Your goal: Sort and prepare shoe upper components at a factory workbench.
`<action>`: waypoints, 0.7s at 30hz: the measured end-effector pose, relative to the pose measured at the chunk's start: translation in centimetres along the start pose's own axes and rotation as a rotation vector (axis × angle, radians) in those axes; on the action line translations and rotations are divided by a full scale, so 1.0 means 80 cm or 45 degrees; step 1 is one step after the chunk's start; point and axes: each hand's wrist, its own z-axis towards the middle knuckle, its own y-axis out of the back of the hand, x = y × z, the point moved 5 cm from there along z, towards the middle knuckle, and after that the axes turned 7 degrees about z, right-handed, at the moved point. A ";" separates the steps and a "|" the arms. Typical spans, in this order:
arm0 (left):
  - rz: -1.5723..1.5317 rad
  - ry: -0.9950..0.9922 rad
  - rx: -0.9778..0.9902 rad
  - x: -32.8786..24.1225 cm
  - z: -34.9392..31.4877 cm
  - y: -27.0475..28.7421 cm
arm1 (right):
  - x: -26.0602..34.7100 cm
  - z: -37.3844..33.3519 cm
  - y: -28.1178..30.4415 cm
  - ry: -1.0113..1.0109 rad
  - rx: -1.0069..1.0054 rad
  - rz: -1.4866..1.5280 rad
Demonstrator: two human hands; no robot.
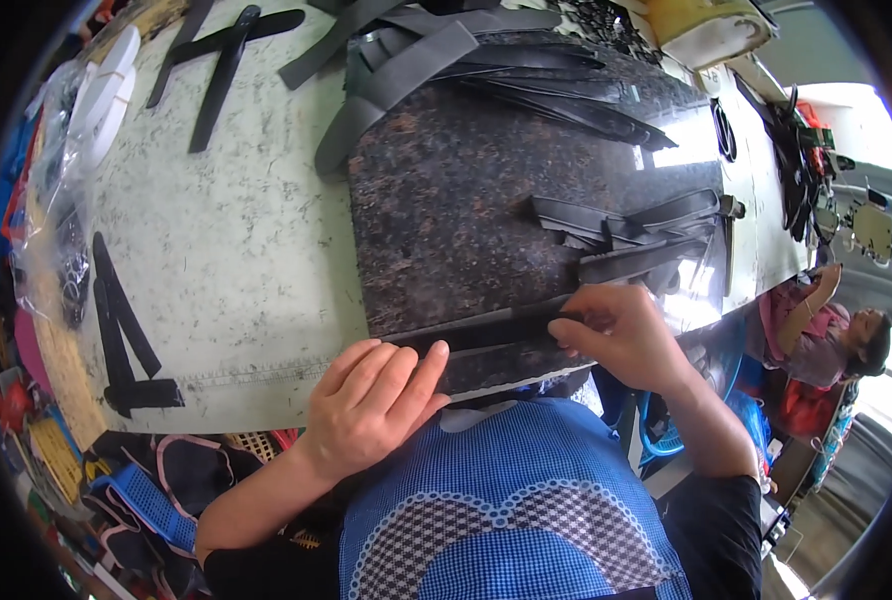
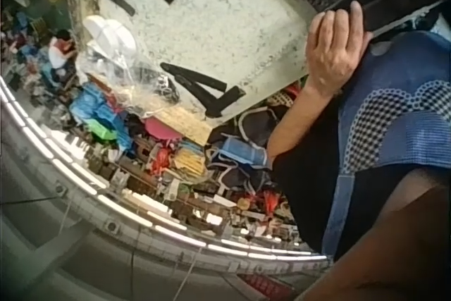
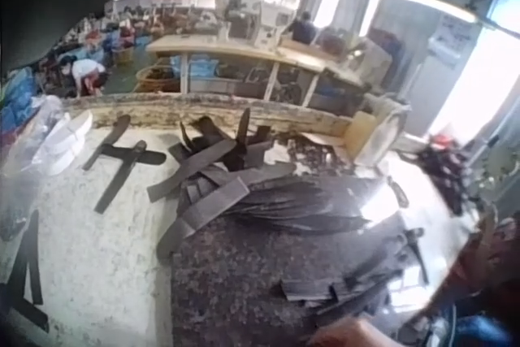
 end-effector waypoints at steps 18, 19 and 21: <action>-0.148 0.451 -0.455 0.151 0.149 0.000 | 0.024 -0.046 0.166 0.265 -0.631 -1.003; -0.194 0.465 -0.413 0.162 0.161 -0.009 | 0.016 -0.042 0.179 0.377 -0.753 -1.365; -0.270 0.499 -0.283 0.184 0.172 -0.023 | 0.046 -0.035 0.178 0.347 -0.806 -1.375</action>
